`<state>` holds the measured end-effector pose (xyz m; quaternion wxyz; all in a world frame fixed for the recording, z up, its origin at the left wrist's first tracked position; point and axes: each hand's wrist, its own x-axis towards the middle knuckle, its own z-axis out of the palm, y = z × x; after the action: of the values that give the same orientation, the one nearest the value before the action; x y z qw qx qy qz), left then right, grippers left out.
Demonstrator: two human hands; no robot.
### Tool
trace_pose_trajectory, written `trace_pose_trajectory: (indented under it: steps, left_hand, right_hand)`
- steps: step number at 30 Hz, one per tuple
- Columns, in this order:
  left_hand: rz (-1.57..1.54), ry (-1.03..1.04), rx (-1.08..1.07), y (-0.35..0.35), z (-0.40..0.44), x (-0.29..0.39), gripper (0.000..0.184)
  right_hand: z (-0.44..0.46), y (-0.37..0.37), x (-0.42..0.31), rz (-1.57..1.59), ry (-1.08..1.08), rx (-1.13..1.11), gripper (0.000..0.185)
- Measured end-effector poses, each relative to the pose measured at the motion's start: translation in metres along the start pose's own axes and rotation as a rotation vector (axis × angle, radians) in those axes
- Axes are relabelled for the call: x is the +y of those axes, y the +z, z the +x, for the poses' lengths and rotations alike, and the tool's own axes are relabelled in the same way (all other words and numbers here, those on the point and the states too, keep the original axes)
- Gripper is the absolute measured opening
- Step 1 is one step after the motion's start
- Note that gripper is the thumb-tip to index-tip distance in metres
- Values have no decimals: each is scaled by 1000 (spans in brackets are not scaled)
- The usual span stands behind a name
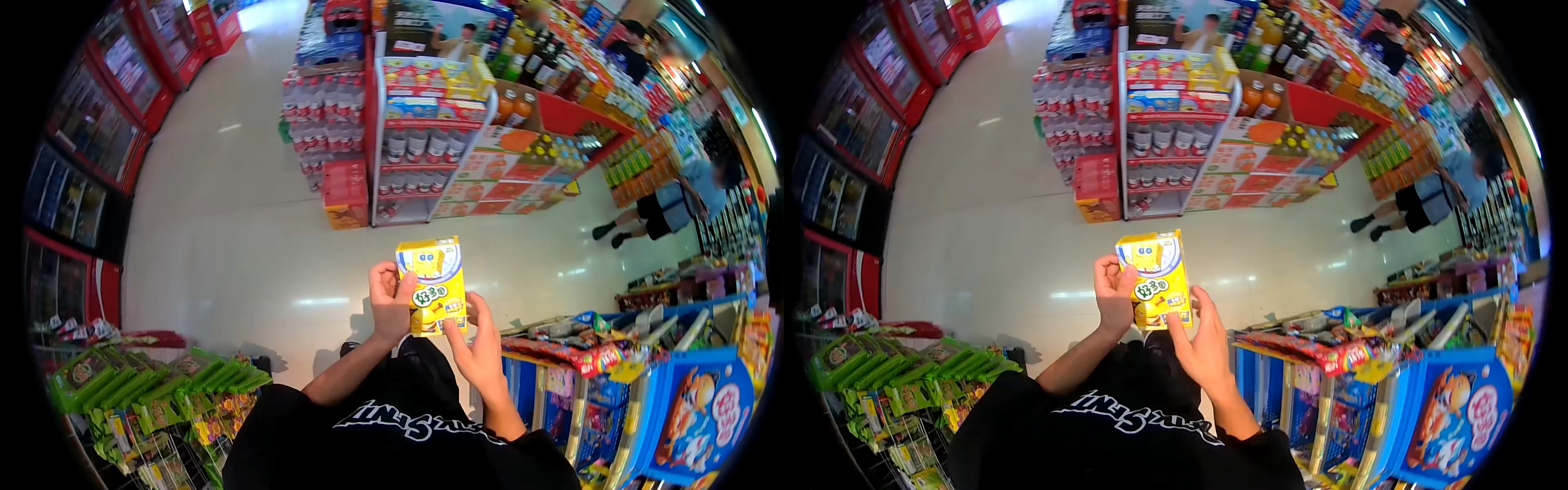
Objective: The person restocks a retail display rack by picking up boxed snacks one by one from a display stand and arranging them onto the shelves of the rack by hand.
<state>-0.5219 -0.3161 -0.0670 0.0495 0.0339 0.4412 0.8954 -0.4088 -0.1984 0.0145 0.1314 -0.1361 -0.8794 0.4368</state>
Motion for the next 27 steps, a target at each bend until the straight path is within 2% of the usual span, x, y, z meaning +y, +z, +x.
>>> trace_pose_trajectory:
  steps: [6,8,11,12,15,16,19,20,23,27]
  left_hand:
    - [63,38,118,-23,81,1,27]
    - [119,38,93,-26,115,-6,32]
    - [379,-8,-21,-22,156,-4,46]
    - [429,-63,-76,-15,168,5,59]
    - [527,-132,-160,-9,208,7,63]
    - [454,-181,-165,-12,223,4,65]
    - [392,-192,-135,-18,261,0,59]
    - [386,-178,-93,-17,271,-3,48]
    - [292,-166,-69,-16,301,-19,40]
    - [337,-247,-179,0,348,-39,37]
  right_hand:
    - [98,41,9,103,-5,-156,52]
    - [136,52,20,114,-26,-147,51]
    - [187,59,27,136,-18,-101,50]
    - [205,59,28,153,-6,-88,50]
    - [250,62,43,228,43,-66,45]
    - [264,63,43,264,69,-77,44]
    - [300,70,46,369,132,-86,38]
    - [311,75,46,423,151,-78,38]
    - [339,80,49,499,153,-5,36]
    - [385,76,73,570,189,133,33]
